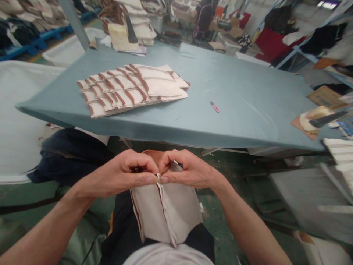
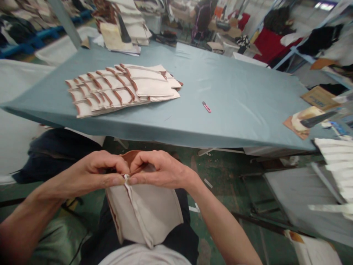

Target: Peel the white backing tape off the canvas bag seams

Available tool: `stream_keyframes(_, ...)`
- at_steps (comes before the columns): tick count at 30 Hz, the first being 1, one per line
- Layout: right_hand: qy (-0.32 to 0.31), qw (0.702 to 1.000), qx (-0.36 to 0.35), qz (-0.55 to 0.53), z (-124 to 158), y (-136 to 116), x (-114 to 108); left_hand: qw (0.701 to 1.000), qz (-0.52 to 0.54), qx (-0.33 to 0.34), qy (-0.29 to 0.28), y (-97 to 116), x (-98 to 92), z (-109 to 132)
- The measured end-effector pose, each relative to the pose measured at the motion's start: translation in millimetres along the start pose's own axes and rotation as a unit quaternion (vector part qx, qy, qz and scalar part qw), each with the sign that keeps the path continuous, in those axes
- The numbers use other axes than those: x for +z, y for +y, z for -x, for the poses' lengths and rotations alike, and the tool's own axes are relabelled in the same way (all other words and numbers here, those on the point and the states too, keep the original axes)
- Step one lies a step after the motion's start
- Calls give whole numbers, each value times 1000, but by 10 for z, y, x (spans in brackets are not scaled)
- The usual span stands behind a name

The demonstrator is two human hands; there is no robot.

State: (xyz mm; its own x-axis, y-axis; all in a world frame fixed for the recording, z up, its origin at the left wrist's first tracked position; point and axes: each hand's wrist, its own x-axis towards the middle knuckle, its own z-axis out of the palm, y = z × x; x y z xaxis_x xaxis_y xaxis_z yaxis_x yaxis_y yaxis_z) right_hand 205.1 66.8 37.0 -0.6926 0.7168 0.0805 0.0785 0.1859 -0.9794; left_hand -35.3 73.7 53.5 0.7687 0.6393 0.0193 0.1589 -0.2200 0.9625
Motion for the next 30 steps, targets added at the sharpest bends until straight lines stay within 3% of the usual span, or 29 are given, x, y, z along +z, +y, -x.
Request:
stream_keyframes(5, -12, 999, -1, -48, 1, 32, 20, 999, 12, -31, 3, -3, -8, 19)
stream_keyframes(9, 18, 993, -82, 88, 57, -45, 48, 1000, 11, -28, 7, -10, -24, 42)
stream_keyframes(14, 70, 944, -163, 278, 90, -177, 135, 999, -28, -13, 21, -3, -42, 75)
stream_keyframes(19, 123, 898, -199, 372, 82, -178, 213, 994, -95, -20, 44, 86, -15, 138)
stream_keyframes(25, 128, 851, -200, 469, 111, -146, 251, 986, -155, -39, 45, 138, 93, 183)
stream_keyframes(27, 145, 850, -196, 467, 123, -176, 272, 984, -169, -28, 57, 147, 119, 172)
stream_keyframes(30, 184, 882, -184, 392, 134, -239, 309, 987, -150, 2, 50, 151, 137, 151)
